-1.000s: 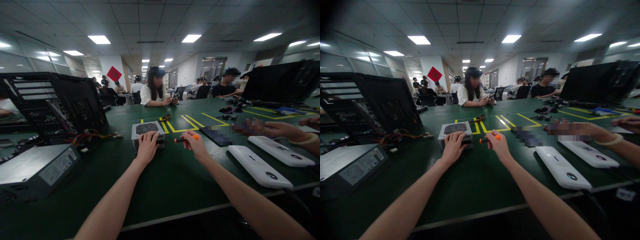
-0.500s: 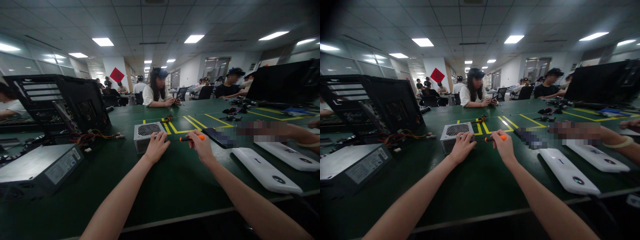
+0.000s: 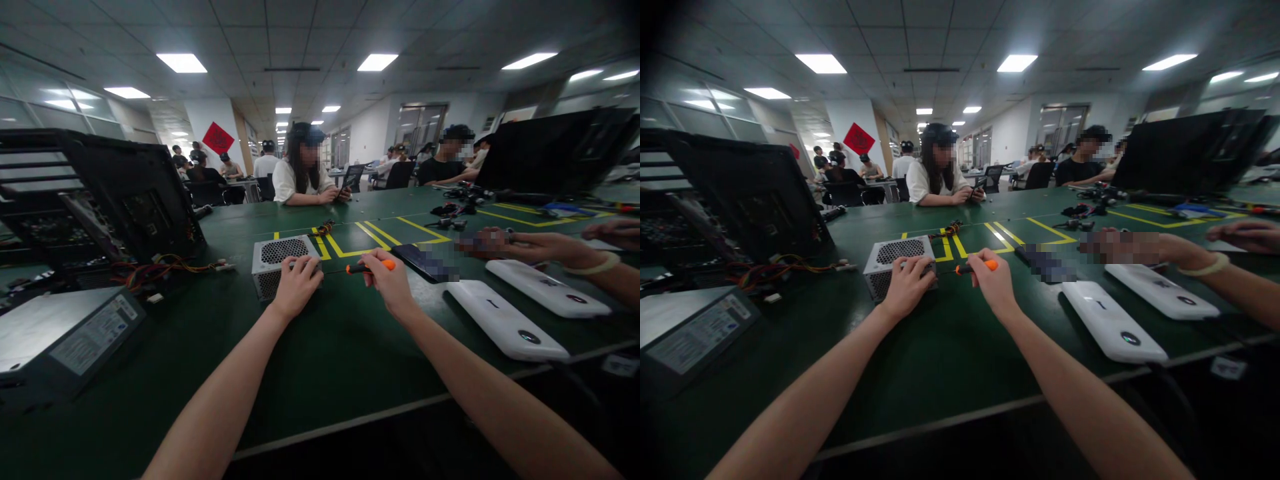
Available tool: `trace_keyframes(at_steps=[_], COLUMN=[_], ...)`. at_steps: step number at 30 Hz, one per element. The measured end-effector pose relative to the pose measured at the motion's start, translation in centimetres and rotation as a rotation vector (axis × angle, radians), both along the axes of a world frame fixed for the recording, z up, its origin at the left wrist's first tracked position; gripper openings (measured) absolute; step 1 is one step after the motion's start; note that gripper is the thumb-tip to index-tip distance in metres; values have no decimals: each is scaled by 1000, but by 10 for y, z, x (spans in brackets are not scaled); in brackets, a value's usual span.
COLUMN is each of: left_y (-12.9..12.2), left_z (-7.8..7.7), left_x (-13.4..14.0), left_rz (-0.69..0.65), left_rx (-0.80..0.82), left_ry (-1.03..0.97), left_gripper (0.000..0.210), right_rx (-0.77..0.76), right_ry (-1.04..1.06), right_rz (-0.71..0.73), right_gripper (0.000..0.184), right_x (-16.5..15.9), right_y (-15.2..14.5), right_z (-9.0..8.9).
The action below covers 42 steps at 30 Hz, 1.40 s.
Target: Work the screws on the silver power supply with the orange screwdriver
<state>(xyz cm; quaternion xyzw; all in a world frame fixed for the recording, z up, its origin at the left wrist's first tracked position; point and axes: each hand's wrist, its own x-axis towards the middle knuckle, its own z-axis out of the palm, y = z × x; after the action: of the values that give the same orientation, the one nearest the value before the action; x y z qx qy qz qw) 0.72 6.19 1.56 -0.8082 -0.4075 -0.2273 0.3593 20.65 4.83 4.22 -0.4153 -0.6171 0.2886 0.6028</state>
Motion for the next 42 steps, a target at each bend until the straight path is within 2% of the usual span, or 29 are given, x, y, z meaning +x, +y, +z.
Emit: trace_keyframes(at_steps=[3, 8, 16, 26, 31, 42], left_y=[-2, -9, -7, -7, -7, -9], left_z=[2, 3, 0, 0, 0, 2], left_x=[-3, -10, -8, -8, -8, -7], left_rz=[11, 60, 46, 36, 32, 39], left_rx=[-46, -120, -167, -175, -174, -173], left_ry=[0, -111, -263, -293, -300, -310], left_gripper=[18, 29, 32, 28, 28, 26], right_rx=[21, 88, 288, 526, 697, 868], right_ry=[-26, -104, -343, -665, -877, -1017], right_rz=[-2, 17, 10, 110, 101, 25], right_gripper=[22, 21, 18, 10, 13, 18], right_x=[0, -2, -7, -13, -14, -16], right_y=[-1, -8, -24, -28, -29, -33], right_z=[1, 3, 0, -12, -14, -11])
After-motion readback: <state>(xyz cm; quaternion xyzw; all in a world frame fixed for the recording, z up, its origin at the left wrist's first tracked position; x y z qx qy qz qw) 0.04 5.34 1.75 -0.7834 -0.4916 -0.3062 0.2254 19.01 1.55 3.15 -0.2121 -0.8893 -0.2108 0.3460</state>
